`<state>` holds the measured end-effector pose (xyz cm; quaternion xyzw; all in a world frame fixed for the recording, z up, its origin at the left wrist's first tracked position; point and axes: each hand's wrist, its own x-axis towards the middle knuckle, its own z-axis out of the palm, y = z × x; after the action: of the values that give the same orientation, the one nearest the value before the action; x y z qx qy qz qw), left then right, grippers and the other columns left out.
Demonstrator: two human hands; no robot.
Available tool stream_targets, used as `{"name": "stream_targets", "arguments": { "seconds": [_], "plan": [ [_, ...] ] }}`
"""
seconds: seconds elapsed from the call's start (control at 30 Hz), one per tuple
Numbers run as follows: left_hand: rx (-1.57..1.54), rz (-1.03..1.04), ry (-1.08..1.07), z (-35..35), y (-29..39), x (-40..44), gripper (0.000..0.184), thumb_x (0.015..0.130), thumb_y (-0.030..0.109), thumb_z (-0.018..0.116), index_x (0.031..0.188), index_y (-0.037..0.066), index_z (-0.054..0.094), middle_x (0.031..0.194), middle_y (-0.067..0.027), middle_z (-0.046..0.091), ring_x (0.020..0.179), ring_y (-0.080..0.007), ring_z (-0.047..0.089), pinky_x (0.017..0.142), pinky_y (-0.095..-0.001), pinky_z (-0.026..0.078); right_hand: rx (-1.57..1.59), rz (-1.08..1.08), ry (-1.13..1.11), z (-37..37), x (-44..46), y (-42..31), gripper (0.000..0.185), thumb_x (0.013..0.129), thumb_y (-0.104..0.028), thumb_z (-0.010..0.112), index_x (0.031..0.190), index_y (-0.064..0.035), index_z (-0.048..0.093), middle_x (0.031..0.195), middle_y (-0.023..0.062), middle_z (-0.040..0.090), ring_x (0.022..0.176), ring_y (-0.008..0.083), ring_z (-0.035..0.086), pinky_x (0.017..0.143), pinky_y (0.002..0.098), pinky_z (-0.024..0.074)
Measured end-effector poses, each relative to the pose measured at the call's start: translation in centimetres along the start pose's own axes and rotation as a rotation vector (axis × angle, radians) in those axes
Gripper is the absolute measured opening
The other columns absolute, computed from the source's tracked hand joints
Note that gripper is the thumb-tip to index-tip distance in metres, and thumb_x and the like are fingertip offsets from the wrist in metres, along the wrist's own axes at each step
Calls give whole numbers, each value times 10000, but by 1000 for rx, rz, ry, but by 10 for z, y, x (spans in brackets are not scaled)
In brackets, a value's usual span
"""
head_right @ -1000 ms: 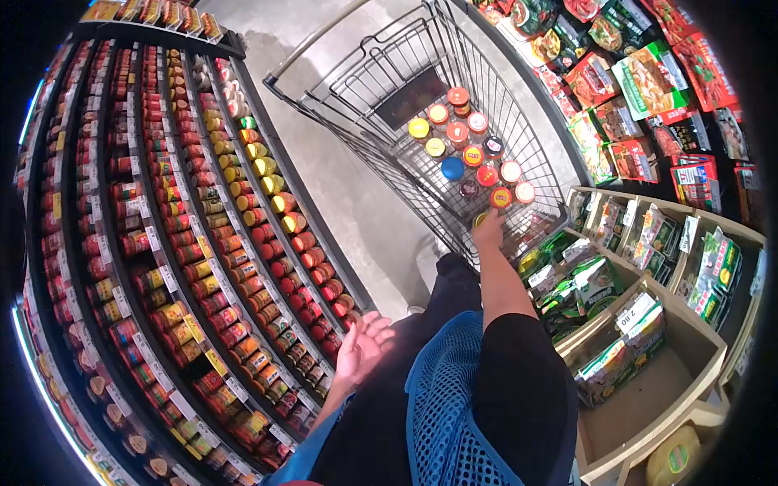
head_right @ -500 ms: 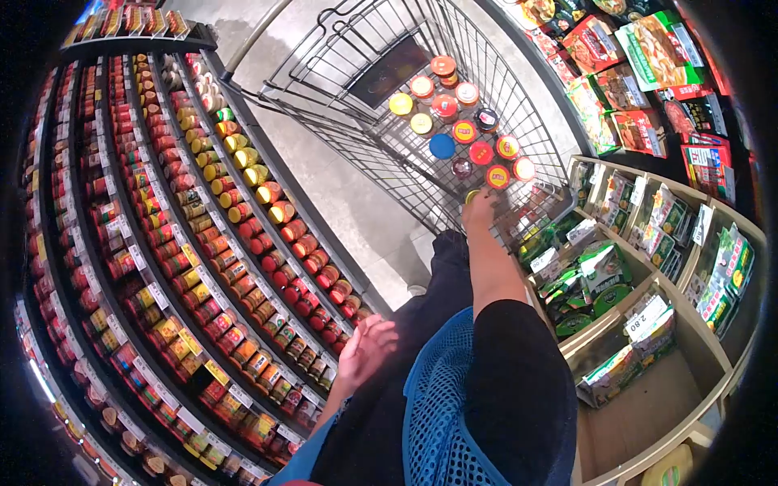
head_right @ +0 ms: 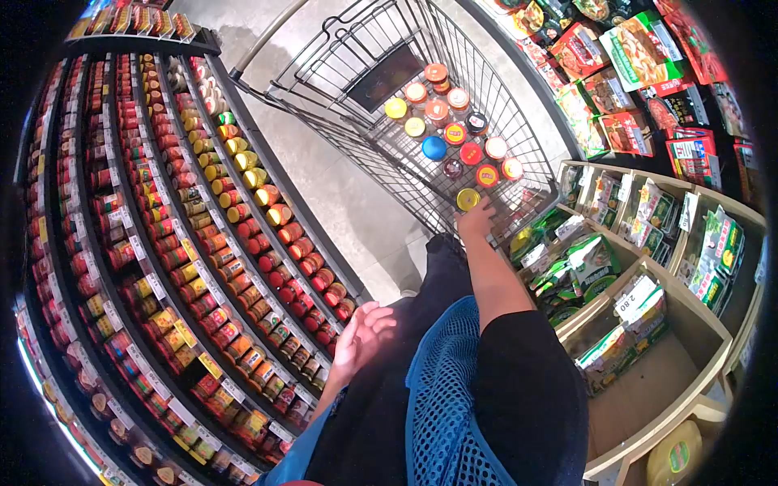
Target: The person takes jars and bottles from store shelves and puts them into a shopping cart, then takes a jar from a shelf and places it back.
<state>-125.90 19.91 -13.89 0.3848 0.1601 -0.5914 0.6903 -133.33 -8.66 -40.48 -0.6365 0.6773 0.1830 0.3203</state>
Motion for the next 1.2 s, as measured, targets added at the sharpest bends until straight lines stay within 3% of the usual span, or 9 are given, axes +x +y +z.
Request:
{"name": "stream_targets", "arguments": {
  "seconds": [0.13, 0.23, 0.27, 0.4, 0.7, 0.8, 1.0, 1.13, 1.2],
  "plan": [
    [-13, 6, -72, -9, -17, 11, 466, 1041, 402, 371, 1382, 87, 403, 1341, -140, 537, 1167, -250, 550, 963, -389, 430, -149, -157, 14, 15, 18, 17, 963, 747, -332, 819, 1493, -268, 213, 1404, 226, 327, 1136, 442, 550, 914, 490, 500],
    [5, -50, -109, -22, -30, 10, 490, 1035, 447, 366, 1389, 110, 407, 1377, -125, 511, 1216, -268, 512, 992, -421, 402, -247, -258, -16, 24, 30, 7, 954, 754, -324, 812, 1501, -298, 219, 1397, 204, 337, 1127, 430, 552, 914, 485, 505],
    [11, -68, -97, -25, -33, 7, 487, 1040, 441, 353, 1392, 109, 407, 1378, -126, 512, 1216, -264, 512, 993, -415, 403, -254, -301, -18, 22, 30, 1, 861, 762, -277, 806, 1454, -238, 295, 1302, 218, 375, 1095, 429, 563, 923, 478, 501],
    [16, -73, -14, -23, -36, -8, 481, 1043, 429, 350, 1392, 103, 410, 1377, -129, 515, 1212, -258, 517, 994, -412, 405, -279, -267, -22, 43, 49, -9, 746, 761, -285, 806, 1362, -189, 374, 1272, 210, 390, 1078, 450, 567, 886, 488, 521],
    [28, -72, 17, -30, -54, -22, 499, 1032, 427, 394, 1393, 82, 407, 1370, -126, 518, 1200, -246, 525, 986, -385, 410, -212, -342, 65, 72, 70, 23, 631, 796, -230, 745, 1330, -160, 417, 1278, 238, 409, 1073, 455, 572, 872, 493, 521],
    [37, -52, -10, -28, -64, -21, 473, 1041, 403, 386, 1378, 74, 421, 1349, -123, 527, 1198, -237, 526, 984, -378, 415, -141, -251, -16, 30, 49, -2, 627, 764, -246, 752, 1309, -156, 454, 1297, 241, 430, 1042, 416, 609, 885, 466, 517],
    [-2, 117, 124, -39, -76, -58, 466, 1048, 374, 383, 1359, 30, 428, 1318, -139, 551, 1160, -225, 561, 959, -355, 444, -59, -494, 35, -32, 21, -25, 609, 703, -340, 748, 1230, -125, 533, 1232, 262, 492, 1042, 428, 597, 876, 495, 505],
    [-60, 237, 117, -49, -91, -86, 436, 1053, 342, 378, 1356, 34, 435, 1317, -144, 554, 1173, -228, 566, 963, -349, 460, -153, -524, 241, -102, -65, -94, 662, 684, -378, 745, 1280, -182, 536, 1221, 217, 494, 1001, 418, 611, 821, 505, 525],
    [-49, 272, 116, -54, -101, -99, 425, 1056, 329, 372, 1357, 37, 442, 1332, -145, 544, 1179, -234, 564, 962, -350, 461, 27, -664, 332, -148, -123, -126, 637, 714, -353, 746, 1294, -201, 529, 1206, 198, 497, 1013, 405, 608, 825, 483, 521]
  ]
}}
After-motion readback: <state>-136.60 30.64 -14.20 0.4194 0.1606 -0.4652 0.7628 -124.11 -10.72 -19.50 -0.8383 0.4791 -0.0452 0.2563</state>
